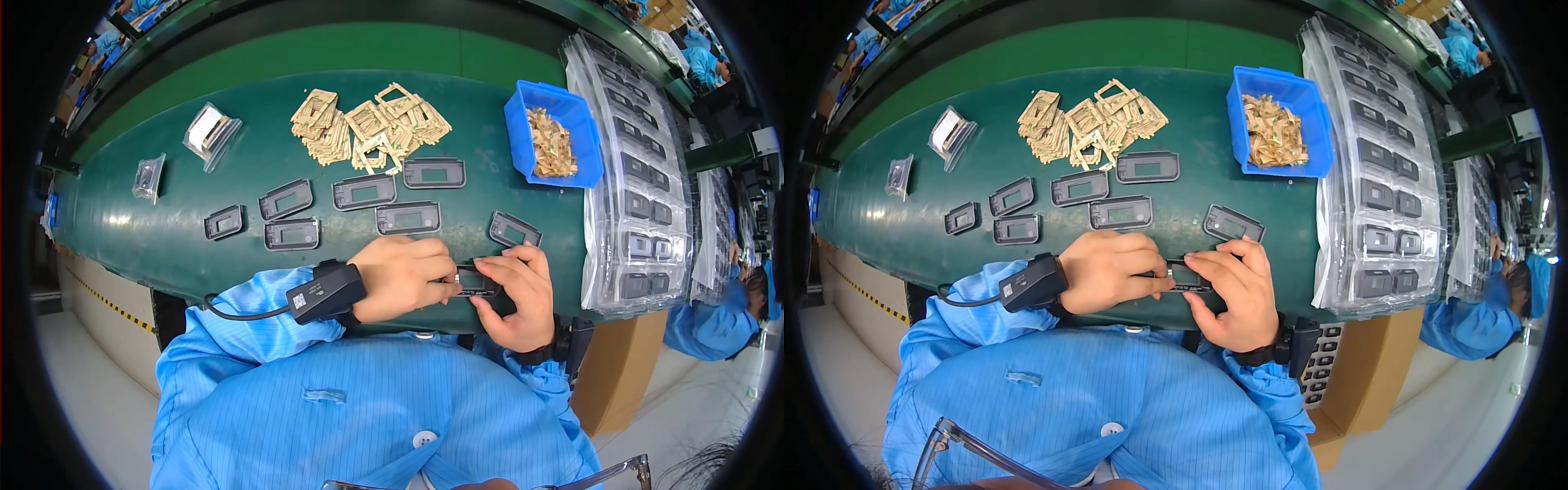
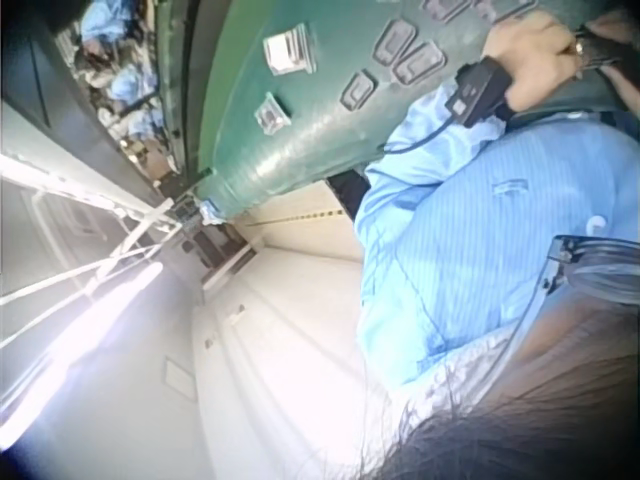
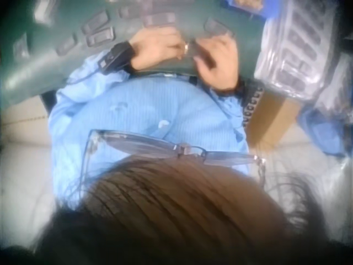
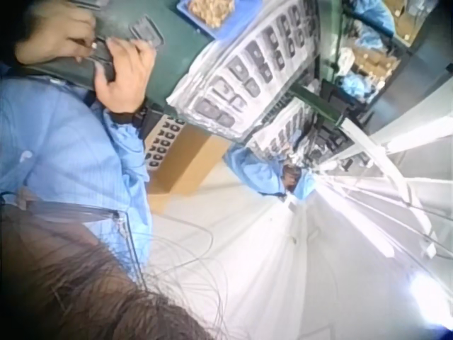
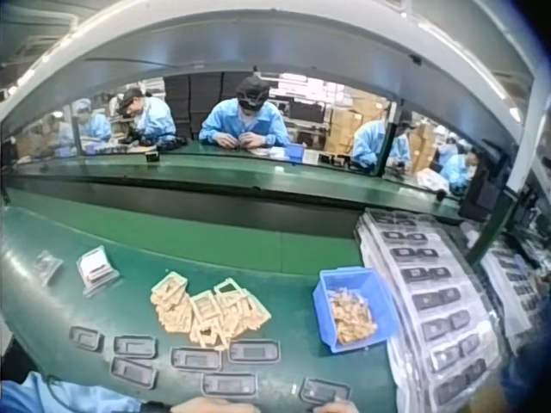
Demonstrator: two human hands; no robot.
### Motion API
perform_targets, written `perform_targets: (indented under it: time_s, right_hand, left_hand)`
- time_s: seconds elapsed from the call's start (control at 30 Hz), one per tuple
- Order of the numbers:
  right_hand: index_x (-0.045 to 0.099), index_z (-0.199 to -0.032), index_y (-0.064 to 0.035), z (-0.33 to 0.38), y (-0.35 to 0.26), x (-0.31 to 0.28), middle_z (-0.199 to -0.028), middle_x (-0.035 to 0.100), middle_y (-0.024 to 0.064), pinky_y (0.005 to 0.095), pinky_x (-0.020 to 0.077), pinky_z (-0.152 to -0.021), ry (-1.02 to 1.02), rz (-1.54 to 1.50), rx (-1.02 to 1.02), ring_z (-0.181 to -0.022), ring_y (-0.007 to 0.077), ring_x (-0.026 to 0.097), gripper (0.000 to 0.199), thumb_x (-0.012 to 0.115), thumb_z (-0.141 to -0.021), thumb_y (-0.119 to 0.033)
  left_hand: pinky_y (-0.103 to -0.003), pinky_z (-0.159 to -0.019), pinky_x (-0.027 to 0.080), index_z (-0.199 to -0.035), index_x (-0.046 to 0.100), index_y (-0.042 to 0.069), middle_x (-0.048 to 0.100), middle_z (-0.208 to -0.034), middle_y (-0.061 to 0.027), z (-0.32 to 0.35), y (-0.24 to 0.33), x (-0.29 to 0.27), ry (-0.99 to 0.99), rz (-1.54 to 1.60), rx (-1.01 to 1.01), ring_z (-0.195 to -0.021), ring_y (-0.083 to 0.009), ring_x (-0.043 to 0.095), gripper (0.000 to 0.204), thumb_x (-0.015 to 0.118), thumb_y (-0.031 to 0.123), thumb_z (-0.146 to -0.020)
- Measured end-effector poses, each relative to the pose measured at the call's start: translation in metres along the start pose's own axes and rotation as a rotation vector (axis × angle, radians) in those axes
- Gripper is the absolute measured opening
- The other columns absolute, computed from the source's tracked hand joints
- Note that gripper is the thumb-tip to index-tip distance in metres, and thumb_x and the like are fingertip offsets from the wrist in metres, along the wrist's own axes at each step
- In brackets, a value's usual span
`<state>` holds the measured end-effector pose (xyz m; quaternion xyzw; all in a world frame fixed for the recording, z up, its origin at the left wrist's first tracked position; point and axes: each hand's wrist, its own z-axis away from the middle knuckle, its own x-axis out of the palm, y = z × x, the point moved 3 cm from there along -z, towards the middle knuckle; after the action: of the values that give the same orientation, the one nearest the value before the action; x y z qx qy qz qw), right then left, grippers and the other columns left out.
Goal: Assembling plastic frames by inserting small components into them at an industrial workstation.
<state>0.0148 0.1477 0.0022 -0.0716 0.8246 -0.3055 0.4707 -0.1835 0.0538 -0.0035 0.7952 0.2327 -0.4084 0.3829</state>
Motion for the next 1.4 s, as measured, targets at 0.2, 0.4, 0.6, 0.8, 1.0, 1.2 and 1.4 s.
perform_targets:
  time_s: [0.2, 0.4, 0.6, 0.8, 1.0, 1.2, 1.4]
  right_hand:
    - [0.071, -0.112, -0.006, 0.0, 0.0, -0.003, -0.111, 0.071, 0.0068, 0.0494, 0.0421, -0.099, 0.008, 0.011, -0.008, -0.105, 0.0319, 0.057, 0.047, 0.082, -0.066, -0.008]
    - [0.071, -0.114, -0.007, 0.002, 0.0, -0.007, -0.111, 0.071, 0.0072, 0.0494, 0.0422, -0.101, -0.003, 0.005, 0.026, -0.108, 0.031, 0.058, 0.048, 0.082, -0.067, -0.01]
    - [0.068, -0.12, -0.0076, 0.003, 0.001, -0.003, -0.129, 0.065, 0.0074, 0.0467, 0.0423, -0.105, 0.033, -0.053, -0.022, -0.12, 0.0345, 0.053, 0.049, 0.079, -0.073, -0.008]
    - [0.069, -0.118, -0.0095, 0.005, -0.002, 0.001, -0.132, 0.064, 0.0069, 0.045, 0.0443, -0.103, 0.137, 0.048, -0.016, -0.119, 0.0357, 0.052, 0.049, 0.083, -0.071, -0.011]
    - [0.072, -0.101, -0.0067, 0.01, -0.01, 0.007, -0.114, 0.071, 0.0073, 0.0442, 0.0479, -0.097, 0.286, -0.006, 0.003, -0.111, 0.0343, 0.057, 0.029, 0.082, -0.074, -0.01]
    - [0.072, -0.095, -0.0016, 0.034, -0.019, 0.01, -0.101, 0.073, 0.0107, 0.0354, 0.0528, -0.088, 0.46, -0.328, 0.2, -0.1, 0.0242, 0.066, 0.015, 0.072, -0.082, 0.006]
    - [0.067, -0.107, 0.0039, 0.041, -0.018, 0.018, -0.088, 0.067, 0.0064, 0.0205, 0.0529, -0.06, 0.36, -0.55, 0.612, -0.07, 0.007, 0.065, 0.016, 0.07, -0.092, 0.002]
  left_hand:
    - [-0.029, -0.068, 0.057, -0.112, 0.072, 0.013, 0.065, -0.106, 0.0014, -0.003, 0.002, 0.001, -0.018, -0.035, 0.03, -0.104, -0.0162, 0.063, 0.032, 0.069, 0.017, -0.081]
    - [-0.03, -0.07, 0.058, -0.112, 0.073, 0.012, 0.066, -0.109, 0.0016, -0.009, 0.002, 0.001, -0.081, -0.063, 0.056, -0.105, -0.0164, 0.063, 0.032, 0.07, 0.018, -0.08]
    - [-0.032, -0.063, 0.056, -0.094, 0.078, 0.012, 0.068, -0.09, 0.0022, -0.014, 0.002, -0.004, 0.065, 0.005, 0.001, -0.087, -0.0185, 0.065, 0.027, 0.085, 0.021, -0.069]
    - [-0.032, -0.062, 0.054, -0.089, 0.078, 0.013, 0.063, -0.083, 0.003, -0.013, 0.008, -0.004, 0.058, -0.032, 0.082, -0.085, -0.0171, 0.063, 0.025, 0.084, 0.029, -0.071]
    - [-0.036, -0.068, 0.054, -0.095, 0.073, 0.01, 0.065, -0.09, -0.0044, 0.001, 0.039, -0.004, 0.057, -0.14, -0.122, -0.085, -0.0241, 0.063, 0.028, 0.083, 0.026, -0.075]
    - [-0.038, -0.075, 0.052, -0.099, 0.072, 0.007, 0.061, -0.089, -0.0075, -0.004, 0.035, 0.022, -0.047, -0.015, -0.241, -0.091, -0.0279, 0.059, 0.027, 0.077, 0.028, -0.082]
    - [-0.039, -0.079, 0.052, -0.112, 0.07, 0.005, 0.068, -0.093, -0.0102, 0.004, 0.037, -0.007, 0.318, 0.033, -0.375, -0.086, -0.0298, 0.065, 0.03, 0.076, 0.017, -0.085]
